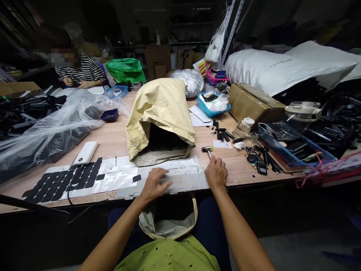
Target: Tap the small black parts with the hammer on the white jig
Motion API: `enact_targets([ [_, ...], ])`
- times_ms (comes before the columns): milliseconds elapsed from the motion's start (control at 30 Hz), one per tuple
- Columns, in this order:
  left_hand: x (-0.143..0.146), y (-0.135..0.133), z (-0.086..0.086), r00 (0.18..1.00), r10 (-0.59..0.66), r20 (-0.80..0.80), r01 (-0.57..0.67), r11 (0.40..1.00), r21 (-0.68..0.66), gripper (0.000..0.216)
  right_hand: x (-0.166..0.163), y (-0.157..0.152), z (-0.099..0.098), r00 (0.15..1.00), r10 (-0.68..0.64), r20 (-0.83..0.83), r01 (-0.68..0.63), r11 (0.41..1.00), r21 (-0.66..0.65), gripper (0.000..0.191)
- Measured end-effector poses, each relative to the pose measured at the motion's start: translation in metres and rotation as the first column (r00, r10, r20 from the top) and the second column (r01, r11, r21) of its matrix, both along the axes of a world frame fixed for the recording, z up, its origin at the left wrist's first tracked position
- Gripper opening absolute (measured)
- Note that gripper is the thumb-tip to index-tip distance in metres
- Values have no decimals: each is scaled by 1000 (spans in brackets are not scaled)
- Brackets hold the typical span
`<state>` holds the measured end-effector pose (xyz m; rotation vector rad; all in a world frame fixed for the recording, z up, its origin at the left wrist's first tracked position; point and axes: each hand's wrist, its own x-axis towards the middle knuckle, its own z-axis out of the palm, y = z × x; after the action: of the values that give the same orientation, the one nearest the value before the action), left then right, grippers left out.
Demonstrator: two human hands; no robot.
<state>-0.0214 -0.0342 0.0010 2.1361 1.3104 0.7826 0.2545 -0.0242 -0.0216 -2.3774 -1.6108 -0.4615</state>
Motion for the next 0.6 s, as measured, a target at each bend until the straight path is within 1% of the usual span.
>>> enact_targets([
  [33, 2, 20, 2, 992, 120, 41, -120, 993, 8, 29, 1, 0, -1, 1000, 6, 5, -6, 1000, 8, 33],
  [67, 4, 41, 5, 970, 235, 69, -236, 972, 14, 27, 1, 0, -2, 1000, 11, 10, -11, 1000, 16, 33],
  [133, 6, 80, 12, 908, 416, 51, -418, 907, 49, 25, 2, 1, -3, 1000, 16, 17, -17, 1000, 24, 34],
  [167, 8, 96, 15, 876, 482, 21, -482, 874, 66, 24, 1, 1, -3, 1000, 15, 18, -15, 1000, 23, 34],
  [233, 10, 121, 20, 831, 552, -66, -548, 834, 67, 23, -1, 1, -2, 1000, 4, 17, -5, 1000, 10, 34],
  [300, 11, 135, 23, 805, 570, -161, -574, 818, 24, 23, -3, 1, 1, 1000, -8, 15, 8, 1000, -9, 35],
  [367, 10, 140, 27, 792, 569, -222, -589, 807, -31, 26, -6, 1, 4, 1000, -16, 11, 16, 1000, -23, 35],
  [433, 7, 137, 30, 791, 573, -213, -595, 802, -52, 28, -8, 1, 6, 1000, -19, 4, 19, 999, -30, 35],
  [533, 5, 119, 30, 831, 553, -61, -556, 829, -60, 30, -9, 0, 7, 1000, -21, -16, 20, 999, -34, 36],
  [600, 9, 98, 25, 872, 481, 91, -467, 874, -135, 30, -10, 0, 7, 999, -22, -31, 20, 999, -39, 37],
])
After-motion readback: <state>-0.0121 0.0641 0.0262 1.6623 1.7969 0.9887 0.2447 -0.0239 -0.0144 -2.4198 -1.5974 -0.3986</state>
